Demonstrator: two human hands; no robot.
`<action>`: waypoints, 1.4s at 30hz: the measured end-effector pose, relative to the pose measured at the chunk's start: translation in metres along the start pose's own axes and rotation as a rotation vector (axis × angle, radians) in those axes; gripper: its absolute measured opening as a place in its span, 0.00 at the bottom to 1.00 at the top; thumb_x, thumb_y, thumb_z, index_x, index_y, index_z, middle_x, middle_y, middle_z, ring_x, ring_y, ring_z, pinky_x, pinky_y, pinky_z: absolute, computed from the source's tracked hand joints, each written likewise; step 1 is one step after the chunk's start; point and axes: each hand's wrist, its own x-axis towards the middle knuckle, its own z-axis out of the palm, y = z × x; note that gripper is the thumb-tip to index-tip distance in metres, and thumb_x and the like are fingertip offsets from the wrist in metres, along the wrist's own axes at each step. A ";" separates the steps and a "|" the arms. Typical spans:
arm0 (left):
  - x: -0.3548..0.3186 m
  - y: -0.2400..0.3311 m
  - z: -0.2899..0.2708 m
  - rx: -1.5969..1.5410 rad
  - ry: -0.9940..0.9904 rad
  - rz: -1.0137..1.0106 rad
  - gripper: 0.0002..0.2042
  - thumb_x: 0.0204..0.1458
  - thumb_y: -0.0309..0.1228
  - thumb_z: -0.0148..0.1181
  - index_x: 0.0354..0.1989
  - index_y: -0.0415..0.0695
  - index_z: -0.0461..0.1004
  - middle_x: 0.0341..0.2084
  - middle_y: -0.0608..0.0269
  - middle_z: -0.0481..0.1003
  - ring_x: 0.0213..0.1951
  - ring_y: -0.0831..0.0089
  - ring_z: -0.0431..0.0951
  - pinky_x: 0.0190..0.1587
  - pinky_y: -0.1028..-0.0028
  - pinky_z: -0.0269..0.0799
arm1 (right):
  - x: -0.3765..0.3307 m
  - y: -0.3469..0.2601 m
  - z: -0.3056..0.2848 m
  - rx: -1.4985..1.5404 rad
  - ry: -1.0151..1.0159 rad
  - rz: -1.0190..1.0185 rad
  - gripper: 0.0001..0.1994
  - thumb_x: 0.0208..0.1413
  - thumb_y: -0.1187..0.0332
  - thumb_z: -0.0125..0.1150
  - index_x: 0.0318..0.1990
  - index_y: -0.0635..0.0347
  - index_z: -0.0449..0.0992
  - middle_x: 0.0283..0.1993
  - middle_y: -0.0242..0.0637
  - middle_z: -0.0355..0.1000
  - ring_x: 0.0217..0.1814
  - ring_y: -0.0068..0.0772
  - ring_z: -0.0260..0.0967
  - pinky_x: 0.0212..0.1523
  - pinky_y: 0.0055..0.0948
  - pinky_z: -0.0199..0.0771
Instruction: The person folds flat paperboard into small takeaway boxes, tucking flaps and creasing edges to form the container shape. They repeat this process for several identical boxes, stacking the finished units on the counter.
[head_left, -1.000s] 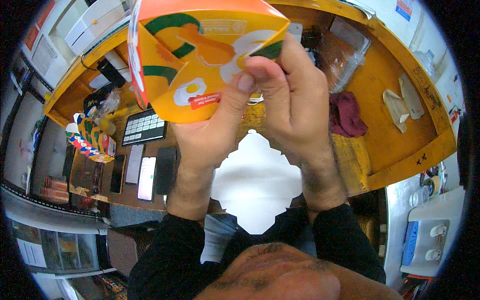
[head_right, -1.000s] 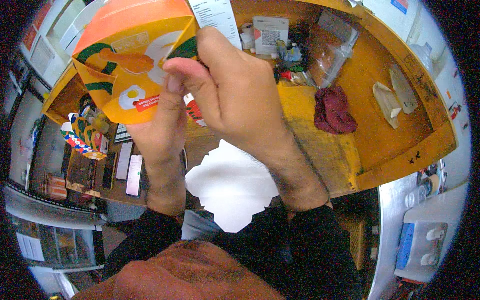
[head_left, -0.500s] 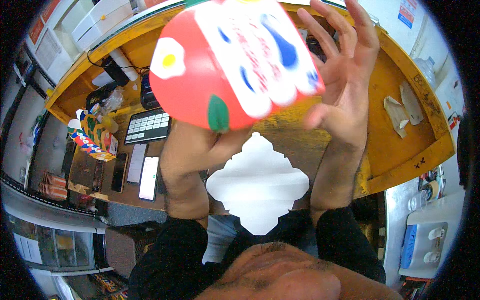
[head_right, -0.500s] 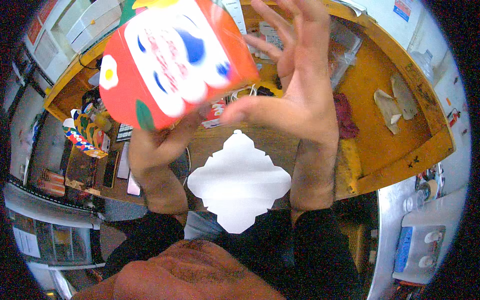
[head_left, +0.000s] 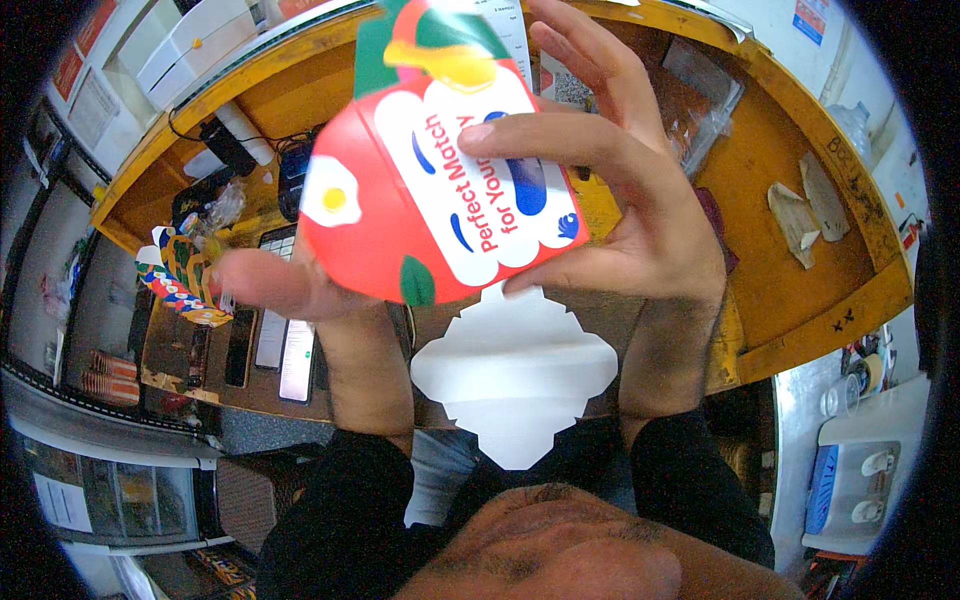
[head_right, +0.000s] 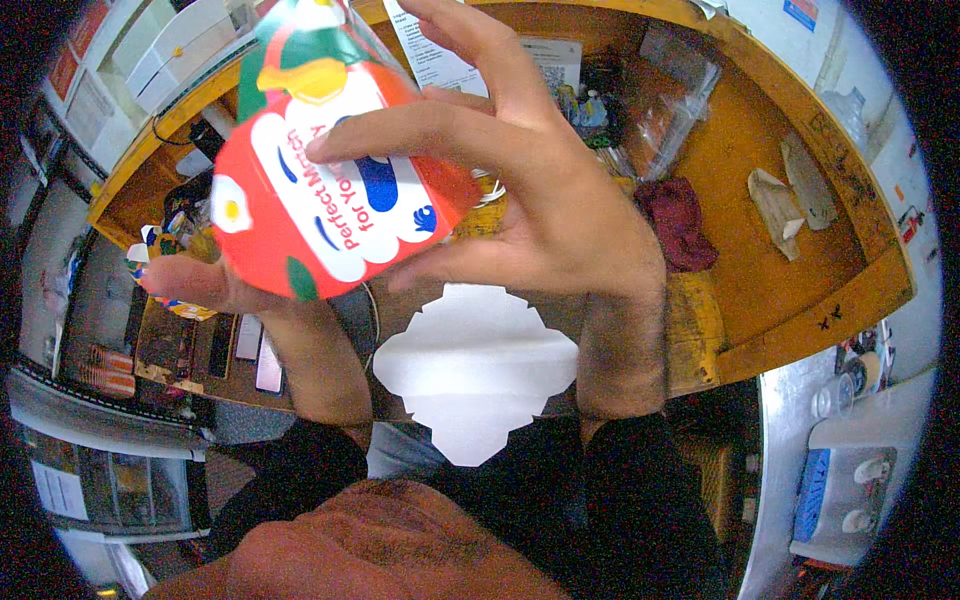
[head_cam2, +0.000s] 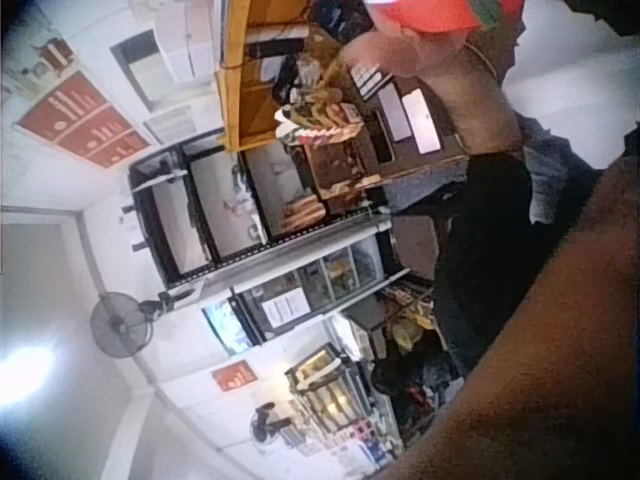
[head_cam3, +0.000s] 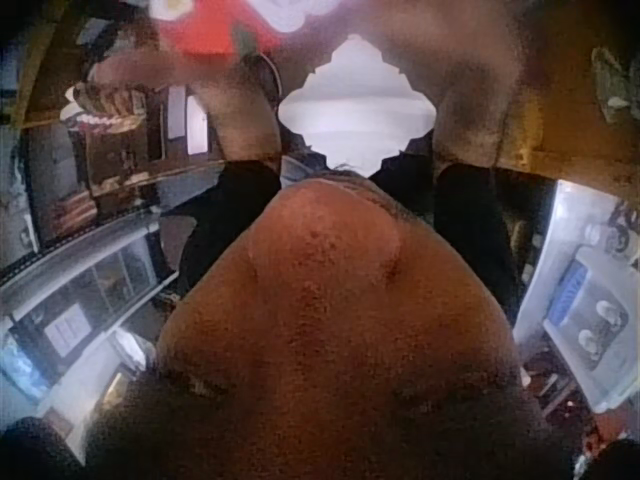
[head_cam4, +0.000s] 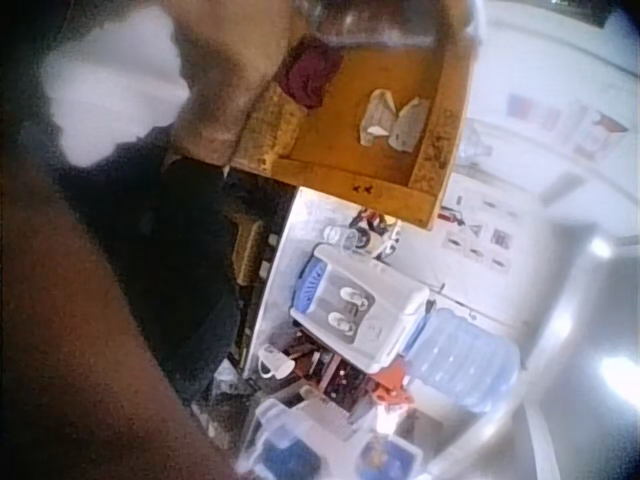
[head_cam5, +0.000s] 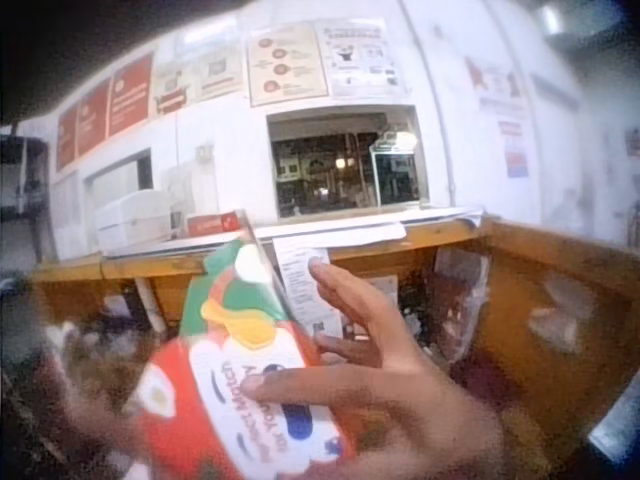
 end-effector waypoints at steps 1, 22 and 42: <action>0.003 0.000 0.005 0.052 -0.019 -0.014 0.39 0.56 0.37 0.72 0.72 0.32 0.60 0.62 0.43 0.74 0.62 0.56 0.78 0.65 0.59 0.74 | 0.001 0.000 0.000 -0.016 0.000 -0.015 0.34 0.55 0.53 0.75 0.64 0.64 0.72 0.58 0.45 0.75 0.58 0.37 0.73 0.57 0.33 0.74; 0.002 0.010 0.037 0.707 -0.104 0.013 0.28 0.53 0.19 0.64 0.66 0.32 0.72 0.53 0.50 0.80 0.54 0.68 0.82 0.60 0.69 0.75 | -0.007 0.028 -0.009 -0.383 0.071 -0.233 0.30 0.49 0.57 0.79 0.58 0.63 0.80 0.58 0.46 0.76 0.59 0.41 0.74 0.59 0.36 0.75; 0.008 0.024 0.018 1.157 -0.287 0.237 0.22 0.50 0.17 0.65 0.57 0.33 0.76 0.47 0.53 0.82 0.47 0.70 0.84 0.51 0.75 0.78 | -0.009 0.018 0.004 -0.050 0.088 -0.201 0.19 0.45 0.75 0.77 0.49 0.65 0.87 0.47 0.42 0.80 0.48 0.37 0.77 0.48 0.32 0.76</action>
